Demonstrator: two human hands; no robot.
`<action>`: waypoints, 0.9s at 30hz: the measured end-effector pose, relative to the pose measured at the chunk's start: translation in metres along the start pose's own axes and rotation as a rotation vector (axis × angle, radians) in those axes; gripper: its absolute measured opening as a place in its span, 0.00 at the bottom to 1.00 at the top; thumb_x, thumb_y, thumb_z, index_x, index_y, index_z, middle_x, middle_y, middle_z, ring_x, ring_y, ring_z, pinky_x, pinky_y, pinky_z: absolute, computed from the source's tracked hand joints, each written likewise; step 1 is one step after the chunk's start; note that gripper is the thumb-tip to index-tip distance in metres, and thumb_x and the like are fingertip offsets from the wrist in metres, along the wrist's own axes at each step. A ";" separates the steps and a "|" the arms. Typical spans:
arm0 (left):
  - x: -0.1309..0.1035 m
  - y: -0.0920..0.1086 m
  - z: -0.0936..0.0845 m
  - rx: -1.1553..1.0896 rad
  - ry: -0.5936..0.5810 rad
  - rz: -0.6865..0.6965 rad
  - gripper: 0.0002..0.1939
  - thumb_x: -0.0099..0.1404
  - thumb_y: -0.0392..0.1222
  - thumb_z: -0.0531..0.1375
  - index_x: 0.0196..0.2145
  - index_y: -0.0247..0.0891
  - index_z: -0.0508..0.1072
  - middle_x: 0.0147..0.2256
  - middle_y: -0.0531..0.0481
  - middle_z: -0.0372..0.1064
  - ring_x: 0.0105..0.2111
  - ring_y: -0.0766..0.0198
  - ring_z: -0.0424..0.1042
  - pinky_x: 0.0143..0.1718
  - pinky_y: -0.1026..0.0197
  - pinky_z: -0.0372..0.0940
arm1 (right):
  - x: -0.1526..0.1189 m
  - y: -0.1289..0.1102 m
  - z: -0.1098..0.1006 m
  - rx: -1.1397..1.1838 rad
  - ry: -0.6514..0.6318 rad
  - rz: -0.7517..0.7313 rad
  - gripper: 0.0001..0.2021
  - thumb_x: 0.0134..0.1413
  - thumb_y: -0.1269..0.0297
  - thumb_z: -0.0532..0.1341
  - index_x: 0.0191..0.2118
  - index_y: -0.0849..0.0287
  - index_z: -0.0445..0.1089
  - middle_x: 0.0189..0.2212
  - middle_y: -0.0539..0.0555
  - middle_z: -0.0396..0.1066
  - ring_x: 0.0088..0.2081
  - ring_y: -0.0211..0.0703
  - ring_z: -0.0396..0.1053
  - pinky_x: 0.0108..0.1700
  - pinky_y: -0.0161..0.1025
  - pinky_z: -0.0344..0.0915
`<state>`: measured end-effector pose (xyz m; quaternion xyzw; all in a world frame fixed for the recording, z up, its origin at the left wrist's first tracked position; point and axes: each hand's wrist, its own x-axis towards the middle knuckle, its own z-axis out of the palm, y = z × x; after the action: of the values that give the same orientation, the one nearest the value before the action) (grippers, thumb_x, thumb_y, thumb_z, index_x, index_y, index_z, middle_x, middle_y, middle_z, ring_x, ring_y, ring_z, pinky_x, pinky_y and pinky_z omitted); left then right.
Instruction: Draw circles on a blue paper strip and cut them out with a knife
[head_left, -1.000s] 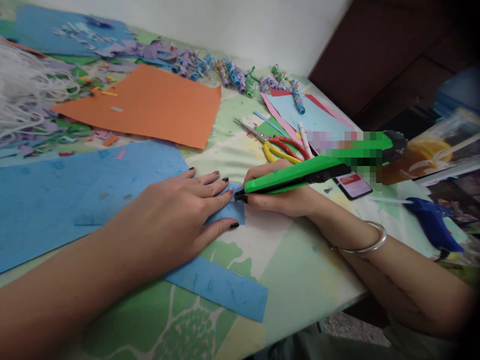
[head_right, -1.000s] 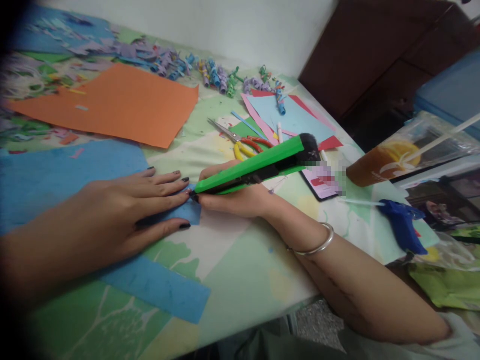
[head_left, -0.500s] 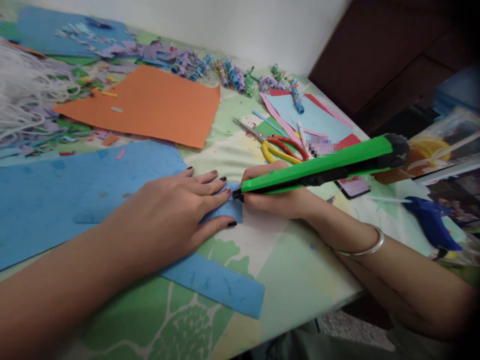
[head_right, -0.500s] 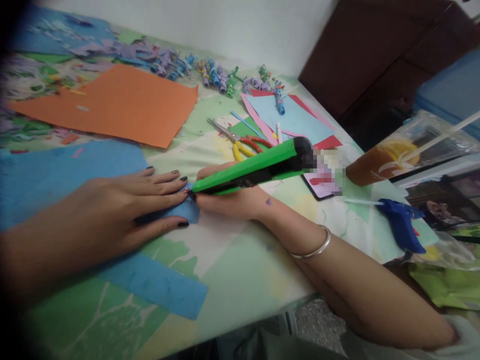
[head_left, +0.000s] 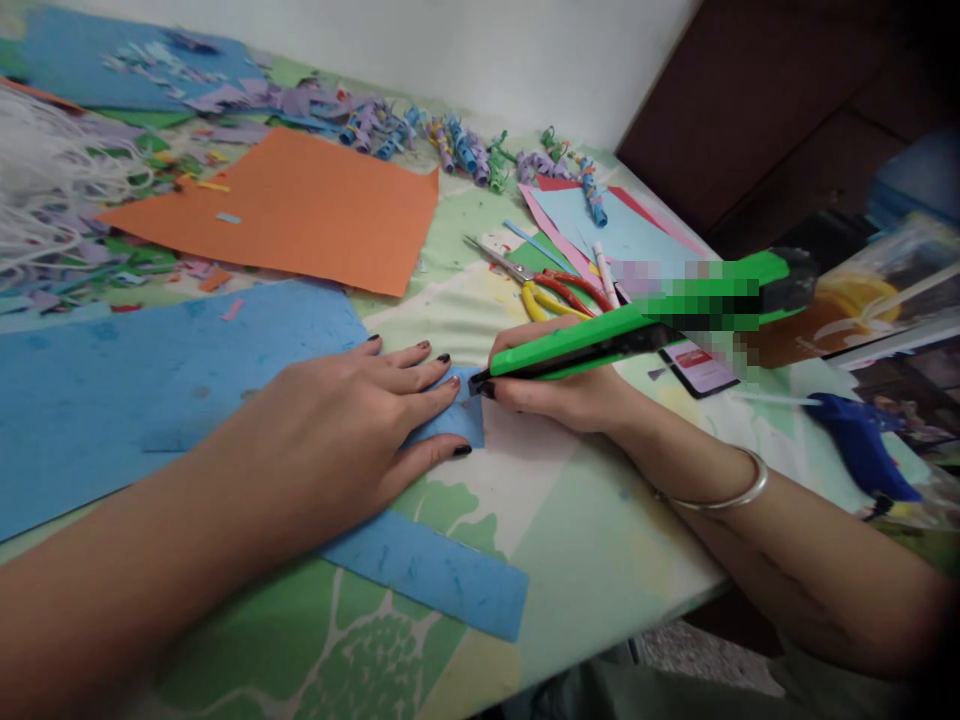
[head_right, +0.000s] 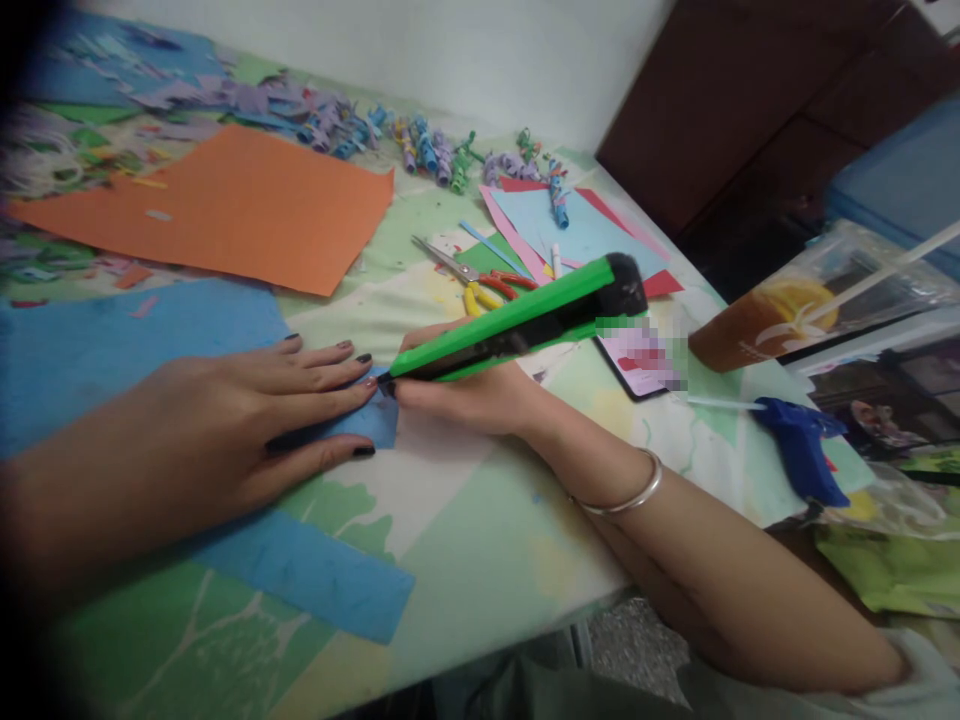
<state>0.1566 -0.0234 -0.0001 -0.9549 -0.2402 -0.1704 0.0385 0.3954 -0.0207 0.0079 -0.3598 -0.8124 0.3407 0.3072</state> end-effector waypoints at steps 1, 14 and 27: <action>0.000 0.002 -0.001 0.012 0.000 -0.010 0.32 0.78 0.56 0.41 0.54 0.33 0.77 0.53 0.37 0.76 0.53 0.42 0.75 0.52 0.38 0.71 | 0.000 0.000 0.000 0.031 0.030 0.004 0.10 0.56 0.65 0.61 0.26 0.60 0.63 0.21 0.46 0.61 0.25 0.33 0.58 0.27 0.32 0.56; 0.002 0.019 -0.010 0.251 0.029 -0.054 0.25 0.76 0.50 0.45 0.41 0.35 0.80 0.41 0.37 0.80 0.37 0.44 0.80 0.23 0.48 0.67 | 0.003 -0.001 0.002 -0.073 -0.023 0.005 0.11 0.56 0.65 0.61 0.25 0.61 0.65 0.21 0.45 0.62 0.25 0.31 0.58 0.27 0.30 0.55; 0.000 0.014 -0.002 0.090 0.042 -0.064 0.25 0.75 0.51 0.47 0.48 0.33 0.80 0.46 0.36 0.79 0.48 0.39 0.78 0.36 0.43 0.74 | 0.003 -0.003 0.003 -0.189 -0.025 0.032 0.09 0.53 0.63 0.59 0.24 0.60 0.65 0.21 0.46 0.62 0.24 0.32 0.57 0.28 0.32 0.54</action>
<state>0.1621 -0.0361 0.0020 -0.9402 -0.2774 -0.1806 0.0809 0.3904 -0.0210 0.0095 -0.3960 -0.8388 0.2719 0.2561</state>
